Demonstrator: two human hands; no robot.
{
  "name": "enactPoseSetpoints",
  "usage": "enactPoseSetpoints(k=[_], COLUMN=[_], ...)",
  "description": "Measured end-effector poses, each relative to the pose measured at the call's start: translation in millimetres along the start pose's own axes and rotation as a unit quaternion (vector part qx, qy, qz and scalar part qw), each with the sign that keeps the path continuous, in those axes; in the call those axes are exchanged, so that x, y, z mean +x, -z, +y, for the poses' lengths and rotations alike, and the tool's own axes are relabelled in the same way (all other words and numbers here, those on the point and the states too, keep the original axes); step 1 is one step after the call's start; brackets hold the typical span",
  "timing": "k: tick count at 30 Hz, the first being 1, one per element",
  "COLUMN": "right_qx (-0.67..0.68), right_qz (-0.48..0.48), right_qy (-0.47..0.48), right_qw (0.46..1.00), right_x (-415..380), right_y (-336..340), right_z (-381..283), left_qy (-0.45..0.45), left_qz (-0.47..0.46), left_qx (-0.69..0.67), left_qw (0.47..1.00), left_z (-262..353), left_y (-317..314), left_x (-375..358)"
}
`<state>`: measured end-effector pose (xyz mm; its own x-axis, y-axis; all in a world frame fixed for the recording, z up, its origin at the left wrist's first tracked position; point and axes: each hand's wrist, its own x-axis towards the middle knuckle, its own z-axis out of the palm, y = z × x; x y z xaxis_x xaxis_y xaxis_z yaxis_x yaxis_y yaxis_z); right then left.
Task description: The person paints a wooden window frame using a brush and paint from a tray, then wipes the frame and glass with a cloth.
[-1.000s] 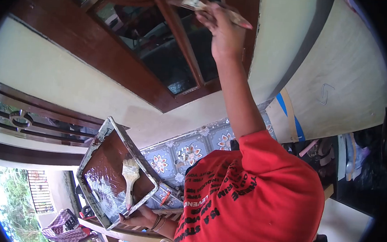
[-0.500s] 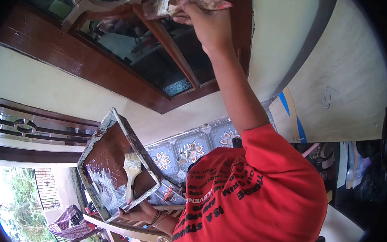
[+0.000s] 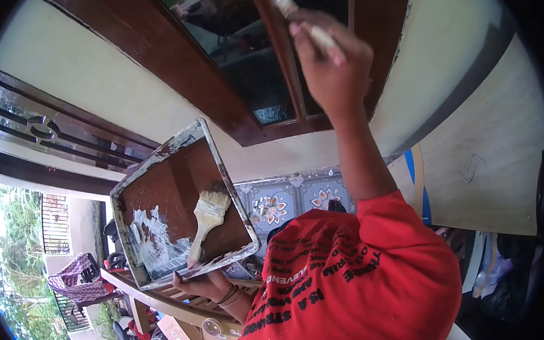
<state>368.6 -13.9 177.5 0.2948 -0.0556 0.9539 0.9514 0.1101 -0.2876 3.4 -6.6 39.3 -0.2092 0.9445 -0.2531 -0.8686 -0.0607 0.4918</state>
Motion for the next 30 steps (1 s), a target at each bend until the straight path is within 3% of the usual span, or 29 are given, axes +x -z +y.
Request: enactPoseSetpoints(k=[4,9,12,13,14,16,18,20,22,23,24,26,29,30], right_qx=[-0.109,-0.004,-0.072,-0.151,-0.153,-0.061,0.017,-0.009,0.028,0.009,0.040,0.004,0.173,0.228], right_qz=[-0.065,-0.037,-0.059,-0.124,-0.121,-0.081,-0.075,-0.057,-0.013,0.007,0.013,0.017,0.022,0.006], right_qy=[-0.026,-0.036,0.023,0.009,0.014,0.013,0.082,0.088,-0.009,0.009,-0.090,-0.084,-0.149,-0.221], right_qw=[0.991,0.999,0.995,0.981,0.981,0.995,0.994,0.994,0.999,1.000,0.995,0.996,0.973,0.948], right_x=[41.4,48.6,51.0,55.5,49.7,27.2,15.0,17.2,24.5,28.0,30.4,29.5,10.9,8.2], right_y=[-17.2,-4.5,-9.8,-1.5,1.6,1.6,0.8,-7.2,-7.3,-2.3,6.3,22.8,37.0,41.1], right_z=[-13.2,-1.2,6.9,-0.5,2.5,14.5,10.9,11.3,16.0,18.8,-0.6,-6.9,7.2,-7.2], left_qy=[0.007,-0.011,-0.010,-0.010,-0.008,0.023,0.059,-0.011,-0.019,-0.007,0.004,0.019,0.033,0.027], left_qz=[-0.032,-0.027,-0.012,0.008,0.005,-0.070,-0.119,0.003,0.008,-0.004,-0.014,-0.043,-0.058,-0.045], left_qx=[-0.011,0.007,0.005,0.004,-0.001,-0.014,-0.057,0.007,0.028,0.020,0.013,0.015,0.003,-0.006], left_qw=[0.999,1.000,1.000,1.000,1.000,0.997,0.990,1.000,0.999,1.000,1.000,0.999,0.998,0.999], left_z=[1.6,1.1,-2.6,0.2,1.3,6.3,6.3,5.8,9.4,11.6,12.6,14.3,12.6,12.3], left_y=[5.4,7.7,5.9,6.8,12.0,34.4,39.7,15.3,15.9,20.7,25.5,35.9,37.1,34.2], left_x=[6.9,9.9,9.7,11.5,14.9,27.9,32.7,17.9,17.5,21.5,25.7,31.7,33.1,30.3])
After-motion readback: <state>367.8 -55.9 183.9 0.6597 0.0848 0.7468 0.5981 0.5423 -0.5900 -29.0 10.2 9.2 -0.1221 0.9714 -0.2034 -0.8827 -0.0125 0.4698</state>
